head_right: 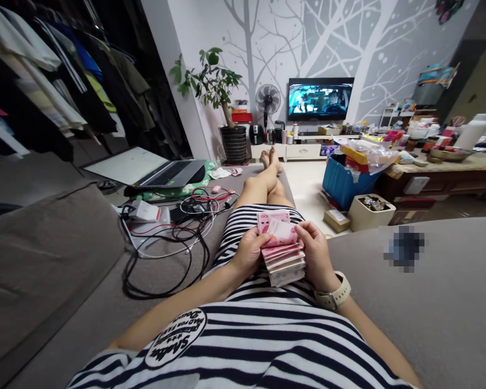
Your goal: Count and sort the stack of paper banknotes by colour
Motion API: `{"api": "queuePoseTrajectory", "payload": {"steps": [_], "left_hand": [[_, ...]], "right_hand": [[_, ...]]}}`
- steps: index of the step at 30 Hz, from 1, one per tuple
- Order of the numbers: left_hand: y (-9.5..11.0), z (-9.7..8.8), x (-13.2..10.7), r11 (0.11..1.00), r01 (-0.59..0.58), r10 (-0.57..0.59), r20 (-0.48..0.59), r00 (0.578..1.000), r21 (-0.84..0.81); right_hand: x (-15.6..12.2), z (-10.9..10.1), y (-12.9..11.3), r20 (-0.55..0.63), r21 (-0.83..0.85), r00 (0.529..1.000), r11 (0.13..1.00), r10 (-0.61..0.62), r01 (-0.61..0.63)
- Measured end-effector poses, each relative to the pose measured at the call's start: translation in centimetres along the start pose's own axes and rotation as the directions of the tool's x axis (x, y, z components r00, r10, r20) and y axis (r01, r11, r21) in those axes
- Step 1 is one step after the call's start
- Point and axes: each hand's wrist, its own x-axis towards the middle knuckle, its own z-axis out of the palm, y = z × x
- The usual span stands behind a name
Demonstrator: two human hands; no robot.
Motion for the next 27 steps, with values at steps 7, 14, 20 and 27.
{"api": "queuePoseTrajectory", "payload": {"steps": [7, 14, 20, 27], "left_hand": [[0.17, 0.41, 0.03, 1.0, -0.01, 0.01, -0.013, 1.0, -0.024], [0.06, 0.56, 0.18, 0.995, -0.042, 0.033, -0.092, 0.995, -0.091], [0.14, 0.59, 0.17, 0.993, -0.062, 0.055, -0.08, 0.995, -0.096], [0.06, 0.45, 0.27, 0.995, -0.06, 0.055, -0.067, 0.996, -0.078]], "right_hand": [[-0.08, 0.08, -0.07, -0.008, -0.019, 1.0, 1.0, -0.002, 0.001], [-0.13, 0.2, -0.15, -0.021, 0.023, 1.0, 1.0, 0.005, -0.005], [-0.13, 0.25, -0.1, -0.032, 0.003, 0.999, 1.0, -0.012, 0.012], [-0.06, 0.07, 0.09, -0.01, 0.016, 1.0, 1.0, -0.022, 0.022]]}}
